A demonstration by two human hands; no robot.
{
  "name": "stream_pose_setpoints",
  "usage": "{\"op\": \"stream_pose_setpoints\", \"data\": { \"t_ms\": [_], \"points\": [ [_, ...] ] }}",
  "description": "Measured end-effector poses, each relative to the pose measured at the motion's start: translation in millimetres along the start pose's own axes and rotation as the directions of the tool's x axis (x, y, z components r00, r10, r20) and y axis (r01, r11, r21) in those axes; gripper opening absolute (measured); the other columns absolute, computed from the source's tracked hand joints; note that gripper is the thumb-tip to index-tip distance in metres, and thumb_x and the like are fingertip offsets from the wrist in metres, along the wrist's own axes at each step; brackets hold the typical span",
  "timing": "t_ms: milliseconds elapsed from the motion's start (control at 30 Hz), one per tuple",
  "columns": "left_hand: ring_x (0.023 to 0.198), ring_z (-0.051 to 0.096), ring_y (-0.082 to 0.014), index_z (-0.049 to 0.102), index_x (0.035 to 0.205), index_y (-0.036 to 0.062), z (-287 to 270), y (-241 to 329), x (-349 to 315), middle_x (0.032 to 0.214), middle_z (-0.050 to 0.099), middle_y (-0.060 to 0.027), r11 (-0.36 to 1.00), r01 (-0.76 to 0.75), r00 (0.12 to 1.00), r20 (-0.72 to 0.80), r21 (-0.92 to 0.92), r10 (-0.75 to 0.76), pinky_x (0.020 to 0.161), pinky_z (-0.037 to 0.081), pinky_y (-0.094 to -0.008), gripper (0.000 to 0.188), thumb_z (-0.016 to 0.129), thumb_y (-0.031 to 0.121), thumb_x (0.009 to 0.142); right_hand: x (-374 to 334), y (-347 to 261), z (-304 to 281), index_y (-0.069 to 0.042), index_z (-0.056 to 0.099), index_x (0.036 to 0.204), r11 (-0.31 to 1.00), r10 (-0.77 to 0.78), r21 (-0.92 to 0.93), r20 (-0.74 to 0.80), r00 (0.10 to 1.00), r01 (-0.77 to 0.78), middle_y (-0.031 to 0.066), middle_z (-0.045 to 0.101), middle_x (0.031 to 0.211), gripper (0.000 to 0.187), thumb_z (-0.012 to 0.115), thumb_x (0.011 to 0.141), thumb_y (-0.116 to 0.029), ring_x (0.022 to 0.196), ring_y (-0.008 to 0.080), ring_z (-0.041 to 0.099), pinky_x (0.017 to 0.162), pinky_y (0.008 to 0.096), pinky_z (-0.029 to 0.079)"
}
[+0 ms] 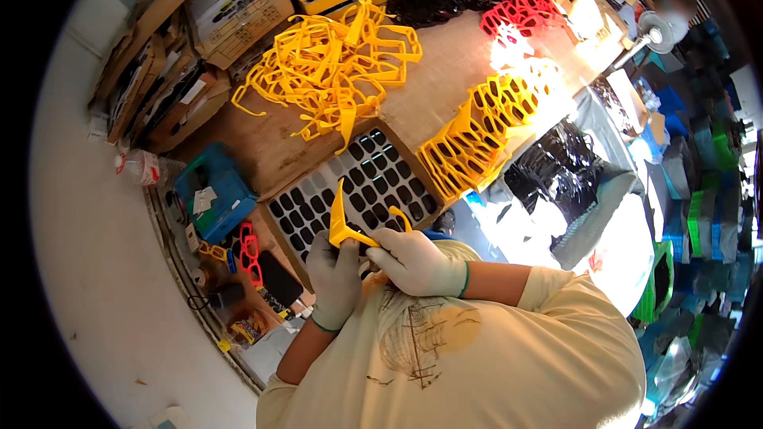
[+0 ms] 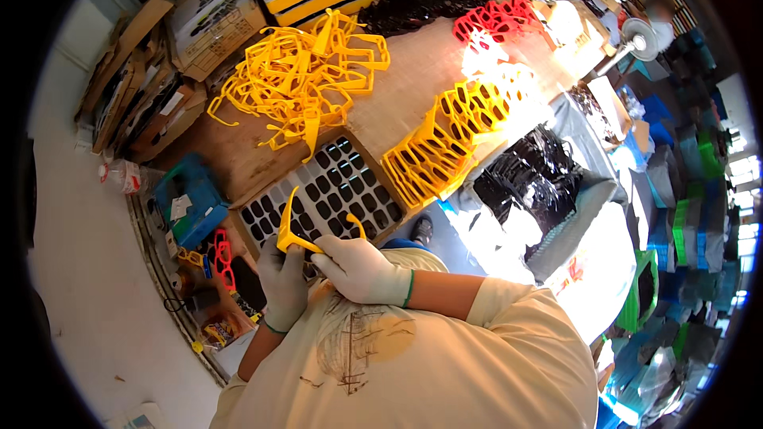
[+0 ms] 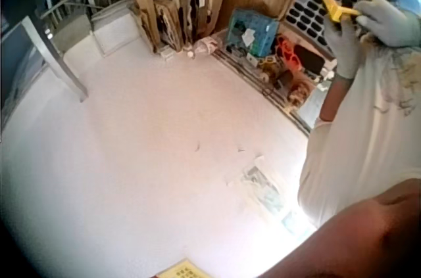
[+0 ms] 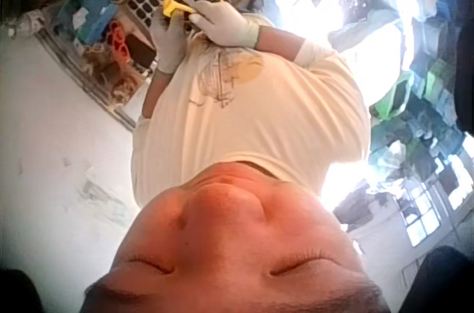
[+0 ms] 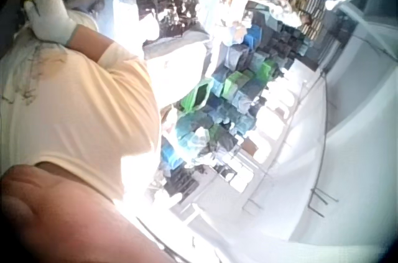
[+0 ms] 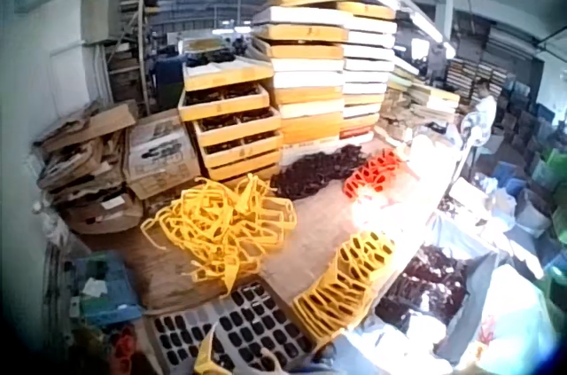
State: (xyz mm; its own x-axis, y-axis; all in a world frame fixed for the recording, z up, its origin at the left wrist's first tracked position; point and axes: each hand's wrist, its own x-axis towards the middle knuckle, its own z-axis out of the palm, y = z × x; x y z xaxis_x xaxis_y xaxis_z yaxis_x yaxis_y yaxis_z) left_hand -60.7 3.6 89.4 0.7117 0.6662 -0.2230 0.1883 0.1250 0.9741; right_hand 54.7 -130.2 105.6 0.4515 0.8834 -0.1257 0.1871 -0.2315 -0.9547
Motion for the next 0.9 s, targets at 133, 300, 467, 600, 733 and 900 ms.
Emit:
{"op": "stream_pose_setpoints", "data": {
  "t_ms": [133, 300, 467, 600, 733, 900],
  "points": [
    [0.072, 0.056, -0.0054, 0.060, 0.098, -0.0003, -26.7, -11.6, -1.0, 0.081, 0.059, 0.0002, 0.998, 0.057, 0.993, 0.108, -0.023, -0.054, 0.065, 0.048, -0.0224, 0.015, 0.063, 0.014, 0.094, -2.1, -4.5, 8.4, -0.001, 0.059, 0.108, 0.997, 0.056, 0.046, 0.103, 0.993, -0.061, 0.0208, 0.064, 0.080, 0.025, 0.054, 0.102, -0.024, 0.075, 0.0376, 0.064, 0.070, 0.0425, 0.051],
    [0.073, 0.060, -0.0095, 0.062, 0.107, -0.0033, -55.9, -15.2, -10.1, 0.086, 0.066, -0.0044, 0.931, 0.211, 0.935, 0.339, -0.296, -0.104, 0.069, 0.051, -0.0251, 0.023, 0.062, 0.010, 0.088, -4.6, 6.1, 13.4, 0.004, 0.061, 0.116, 0.978, -0.045, 0.209, 0.248, 0.968, -0.008, 0.0098, 0.071, 0.087, 0.031, 0.053, 0.104, -0.023, 0.080, 0.0180, 0.068, 0.075, 0.0308, 0.055],
    [0.079, 0.063, -0.0111, 0.061, 0.112, -0.0033, -69.5, -17.8, -10.6, 0.096, 0.067, -0.0058, 0.920, 0.231, 0.931, 0.347, -0.316, -0.114, 0.074, 0.052, -0.0260, 0.027, 0.060, 0.008, 0.087, -2.7, -18.9, 21.9, 0.004, 0.060, 0.118, 0.976, 0.118, 0.156, 0.223, 0.968, -0.155, 0.0122, 0.070, 0.086, 0.032, 0.051, 0.104, -0.023, 0.079, 0.0202, 0.069, 0.075, 0.0317, 0.055],
    [0.081, 0.063, -0.0091, 0.060, 0.113, -0.0018, -66.1, -6.7, -9.6, 0.099, 0.066, -0.0048, 0.926, 0.239, 0.944, 0.293, -0.293, -0.151, 0.075, 0.052, -0.0238, 0.023, 0.057, 0.005, 0.092, -1.9, -8.9, 30.6, 0.002, 0.060, 0.110, 0.997, 0.035, 0.064, 0.135, 0.990, -0.043, 0.0171, 0.067, 0.082, 0.027, 0.052, 0.102, -0.023, 0.078, 0.0321, 0.067, 0.074, 0.0387, 0.053],
    [0.082, 0.064, -0.0109, 0.059, 0.117, -0.0033, -69.8, -7.4, -14.4, 0.101, 0.065, -0.0071, 0.884, 0.279, 0.935, 0.316, -0.374, -0.161, 0.076, 0.053, -0.0249, 0.027, 0.058, 0.006, 0.092, -4.8, -12.5, 28.0, 0.001, 0.057, 0.114, 0.995, 0.021, 0.087, 0.191, 0.981, -0.038, 0.0152, 0.068, 0.088, 0.027, 0.052, 0.101, -0.022, 0.083, 0.0283, 0.068, 0.076, 0.0368, 0.053],
    [0.091, 0.061, -0.0104, 0.059, 0.121, -0.0033, -66.2, -2.3, -18.3, 0.105, 0.064, -0.0061, 0.872, 0.301, 0.927, 0.335, -0.386, -0.171, 0.083, 0.051, -0.0249, 0.028, 0.059, 0.009, 0.095, -7.1, -16.8, 38.0, 0.002, 0.056, 0.105, 0.986, 0.118, 0.102, 0.142, 0.983, -0.133, 0.0177, 0.060, 0.083, 0.024, 0.049, 0.103, -0.021, 0.079, 0.0302, 0.065, 0.073, 0.0379, 0.051]
  ]
}}
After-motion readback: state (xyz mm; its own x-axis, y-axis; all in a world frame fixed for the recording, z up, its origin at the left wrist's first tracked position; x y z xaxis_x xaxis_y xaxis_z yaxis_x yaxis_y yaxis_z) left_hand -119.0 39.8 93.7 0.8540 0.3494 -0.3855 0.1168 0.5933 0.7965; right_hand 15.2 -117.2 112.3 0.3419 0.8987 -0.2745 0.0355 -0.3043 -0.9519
